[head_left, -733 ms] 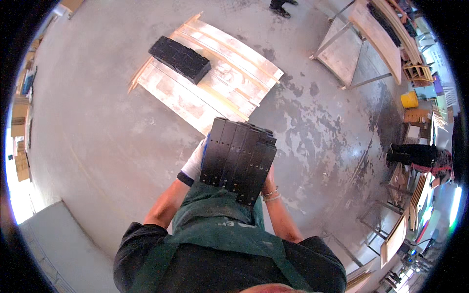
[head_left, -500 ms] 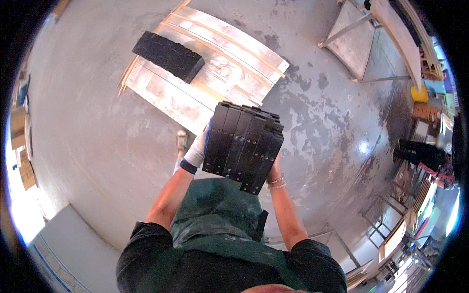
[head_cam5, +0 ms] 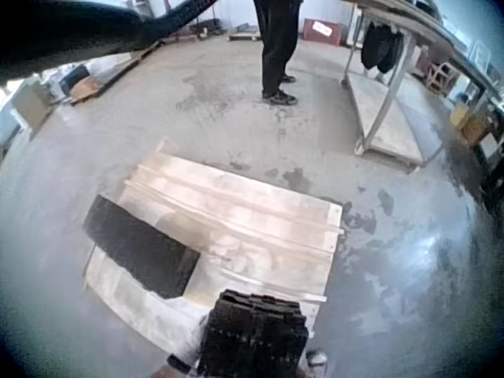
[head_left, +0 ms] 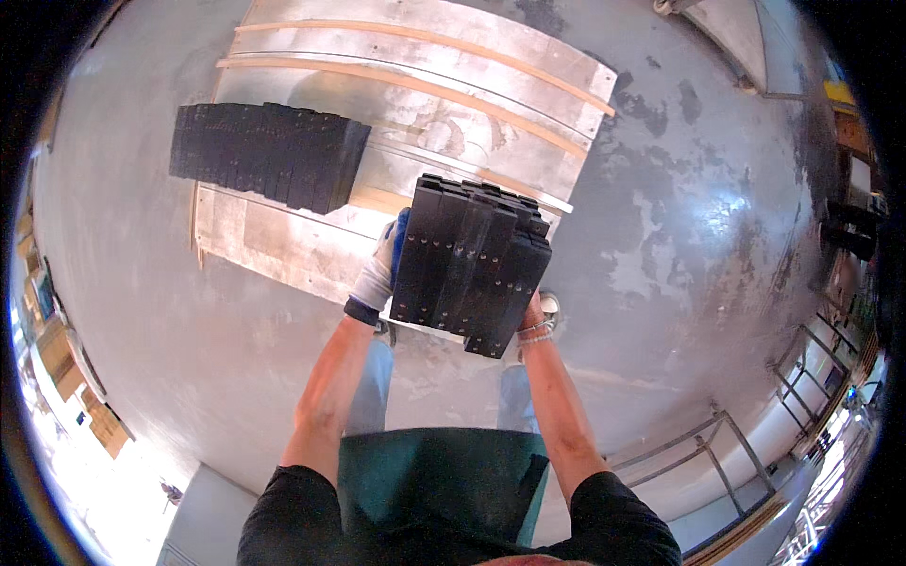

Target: The person carries a stack of dark rectangular tiles to a workbench and places them down. They then pick up individual tiles and arrange them in a row on a large wooden board, adjusting their positions to align them. The person continues to handle the tiles, stacking them and moving them around the workspace.

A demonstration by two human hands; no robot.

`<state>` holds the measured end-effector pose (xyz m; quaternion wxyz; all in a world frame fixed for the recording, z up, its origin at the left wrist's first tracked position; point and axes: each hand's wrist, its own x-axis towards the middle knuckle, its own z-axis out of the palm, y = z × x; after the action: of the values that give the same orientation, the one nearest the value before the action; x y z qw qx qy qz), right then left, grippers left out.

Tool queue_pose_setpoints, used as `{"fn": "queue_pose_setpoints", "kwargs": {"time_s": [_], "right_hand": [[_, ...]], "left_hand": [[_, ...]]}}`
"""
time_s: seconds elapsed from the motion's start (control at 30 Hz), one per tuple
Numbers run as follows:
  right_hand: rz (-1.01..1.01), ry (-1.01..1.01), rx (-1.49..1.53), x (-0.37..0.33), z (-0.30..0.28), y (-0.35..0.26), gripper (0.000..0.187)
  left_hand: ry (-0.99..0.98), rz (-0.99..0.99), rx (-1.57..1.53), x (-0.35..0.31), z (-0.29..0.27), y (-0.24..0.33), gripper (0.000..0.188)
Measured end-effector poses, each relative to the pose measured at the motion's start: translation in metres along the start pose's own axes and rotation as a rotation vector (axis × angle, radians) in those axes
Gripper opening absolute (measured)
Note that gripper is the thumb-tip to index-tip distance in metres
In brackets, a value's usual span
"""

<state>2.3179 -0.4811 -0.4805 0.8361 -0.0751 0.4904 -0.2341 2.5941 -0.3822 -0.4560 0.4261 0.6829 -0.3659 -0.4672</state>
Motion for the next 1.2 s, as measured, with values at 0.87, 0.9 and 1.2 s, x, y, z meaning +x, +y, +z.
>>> {"fn": "queue_pose_setpoints", "kwargs": {"time_s": [0.87, 0.9, 1.2], "right_hand": [[-0.226, -0.087, -0.303, 0.144, 0.006, 0.061, 0.033], [-0.257, -0.141, -0.335, 0.142, 0.009, 0.057, 0.033], [-0.174, 0.053, -0.084, 0.115, 0.056, 0.038, 0.035]], "left_hand": [[-0.084, -0.183, 0.111, 0.070, -0.067, -0.165, 0.051], [-0.076, -0.218, 0.058, 0.073, -0.066, -0.162, 0.050], [-0.039, -0.605, -0.515, 0.097, -0.070, -0.092, 0.045]]}}
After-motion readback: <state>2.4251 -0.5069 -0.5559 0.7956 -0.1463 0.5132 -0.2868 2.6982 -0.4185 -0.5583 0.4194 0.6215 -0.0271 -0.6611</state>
